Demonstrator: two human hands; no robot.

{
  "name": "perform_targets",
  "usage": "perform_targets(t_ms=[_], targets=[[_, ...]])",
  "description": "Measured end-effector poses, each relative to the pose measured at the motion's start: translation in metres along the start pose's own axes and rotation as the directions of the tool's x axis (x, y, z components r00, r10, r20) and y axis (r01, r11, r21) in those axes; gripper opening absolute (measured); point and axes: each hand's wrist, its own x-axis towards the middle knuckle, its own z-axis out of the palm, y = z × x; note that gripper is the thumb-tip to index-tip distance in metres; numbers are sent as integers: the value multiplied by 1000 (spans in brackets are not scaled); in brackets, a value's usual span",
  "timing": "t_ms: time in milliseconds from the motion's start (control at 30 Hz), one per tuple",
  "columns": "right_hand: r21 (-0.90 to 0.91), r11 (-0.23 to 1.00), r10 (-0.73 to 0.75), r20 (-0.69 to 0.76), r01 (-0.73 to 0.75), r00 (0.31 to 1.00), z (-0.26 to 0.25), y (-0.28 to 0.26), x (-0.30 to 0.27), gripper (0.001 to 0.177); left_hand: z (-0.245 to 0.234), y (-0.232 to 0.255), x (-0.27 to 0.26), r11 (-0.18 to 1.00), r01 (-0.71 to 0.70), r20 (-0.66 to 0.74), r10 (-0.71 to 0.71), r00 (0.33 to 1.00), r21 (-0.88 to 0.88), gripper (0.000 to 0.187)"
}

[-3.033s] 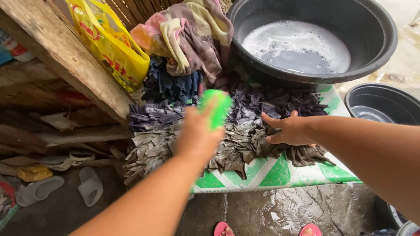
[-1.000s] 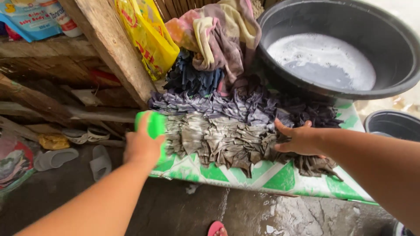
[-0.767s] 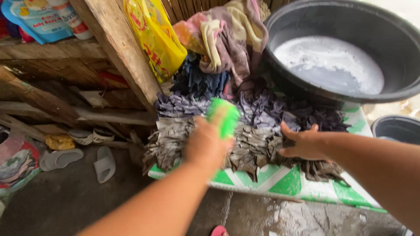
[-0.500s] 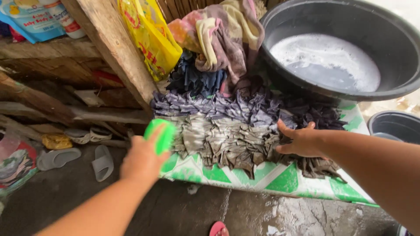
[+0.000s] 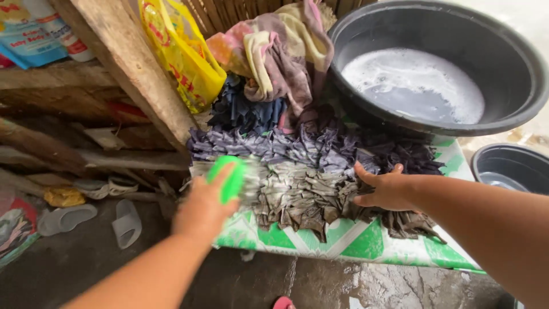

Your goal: Scrubbing a rug with a brush and soap on a table and rinsing clothes in a basin.

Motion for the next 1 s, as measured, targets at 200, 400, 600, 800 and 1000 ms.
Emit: perform_targets(t_ms=[200, 400, 600, 800, 1000], targets=[[-69, 998, -12, -37, 10, 999, 3, 4, 15, 94, -24, 44, 9, 990, 36, -191, -62, 980, -137, 79], [-66, 998, 15, -26, -16, 1000, 0, 3, 10, 103, 36, 150, -9, 907, -418, 96, 421, 902, -47, 81], [19, 1000, 18, 58, -19, 998, -3, 1, 2, 101, -11, 15, 40, 993, 85, -182, -99, 978, -82, 80], [-115, 993, -31, -40, 26, 999, 5, 3, 27, 100, -20, 42, 40, 981, -115, -312, 61, 948, -158, 80], [-53, 998, 36, -30, -38, 999, 0, -3, 5, 98, 19, 111, 27, 957, -287, 39, 288, 957, -43, 80]])
